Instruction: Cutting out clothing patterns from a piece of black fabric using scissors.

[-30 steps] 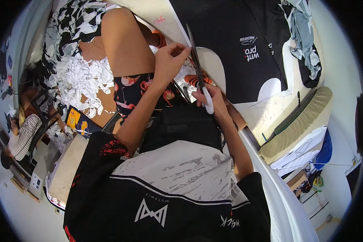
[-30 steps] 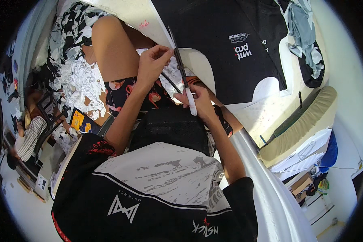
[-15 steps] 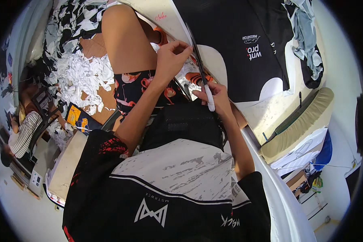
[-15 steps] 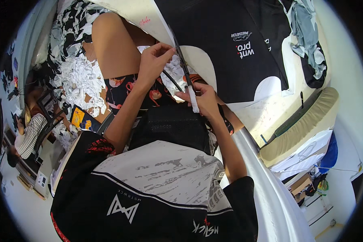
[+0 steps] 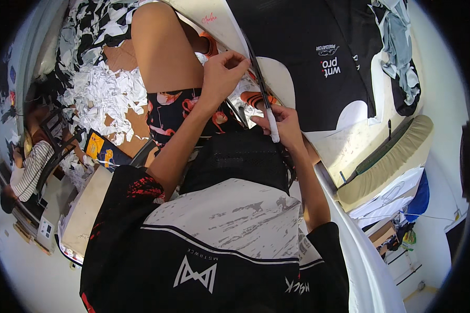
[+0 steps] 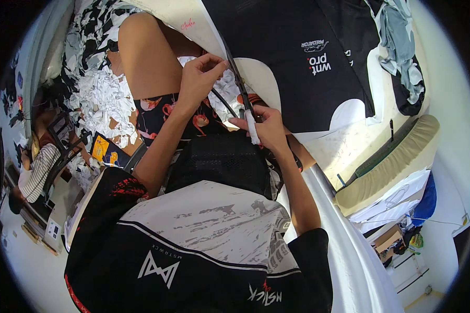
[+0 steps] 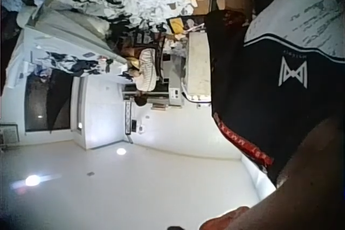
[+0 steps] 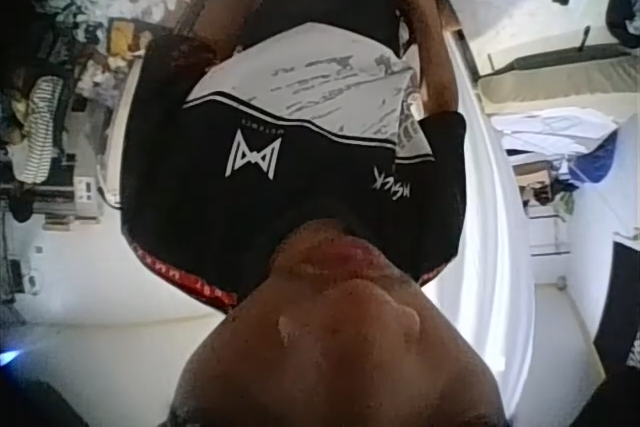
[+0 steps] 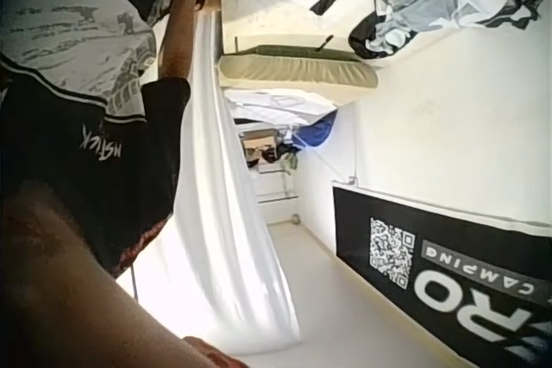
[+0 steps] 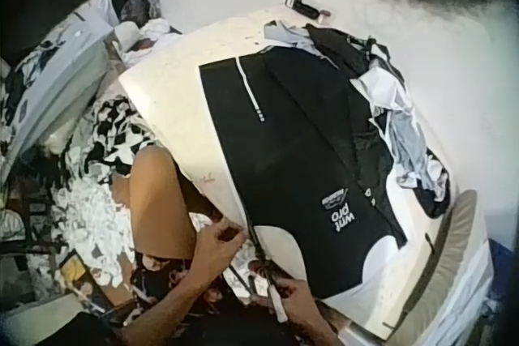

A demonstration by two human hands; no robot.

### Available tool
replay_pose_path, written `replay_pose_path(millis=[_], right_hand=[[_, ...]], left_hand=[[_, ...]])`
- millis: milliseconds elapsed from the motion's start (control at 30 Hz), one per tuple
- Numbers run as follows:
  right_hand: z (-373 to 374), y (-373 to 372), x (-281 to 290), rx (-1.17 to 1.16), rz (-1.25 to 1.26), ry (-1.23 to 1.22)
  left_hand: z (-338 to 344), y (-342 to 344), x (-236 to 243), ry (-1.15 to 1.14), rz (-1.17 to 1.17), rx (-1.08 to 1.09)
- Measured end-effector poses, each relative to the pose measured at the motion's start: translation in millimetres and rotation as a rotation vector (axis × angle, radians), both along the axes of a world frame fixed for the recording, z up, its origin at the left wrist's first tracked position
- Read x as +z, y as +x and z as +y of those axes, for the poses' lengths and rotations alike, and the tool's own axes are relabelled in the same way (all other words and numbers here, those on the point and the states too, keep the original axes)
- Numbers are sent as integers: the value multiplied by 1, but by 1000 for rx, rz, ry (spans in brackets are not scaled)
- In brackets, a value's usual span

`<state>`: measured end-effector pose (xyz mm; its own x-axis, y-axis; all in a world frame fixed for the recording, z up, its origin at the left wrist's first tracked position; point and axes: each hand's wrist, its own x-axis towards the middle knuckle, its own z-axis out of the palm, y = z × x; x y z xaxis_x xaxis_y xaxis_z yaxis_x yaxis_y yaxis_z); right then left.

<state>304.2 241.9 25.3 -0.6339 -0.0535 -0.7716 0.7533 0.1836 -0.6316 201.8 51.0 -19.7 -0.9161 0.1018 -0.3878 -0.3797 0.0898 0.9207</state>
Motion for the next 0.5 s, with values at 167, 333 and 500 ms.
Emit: replay_pose_path(millis=[167, 333, 500], right_hand=[[4, -9, 4, -55, -10, -175], [0, -29, 7, -56, -22, -172], [-6, -38, 9, -28, 10, -128]], left_hand=[[0, 2, -3, -13, 1, -2], [0, 2, -4, -19, 24, 40], [-1, 3, 1, 18, 15, 56]])
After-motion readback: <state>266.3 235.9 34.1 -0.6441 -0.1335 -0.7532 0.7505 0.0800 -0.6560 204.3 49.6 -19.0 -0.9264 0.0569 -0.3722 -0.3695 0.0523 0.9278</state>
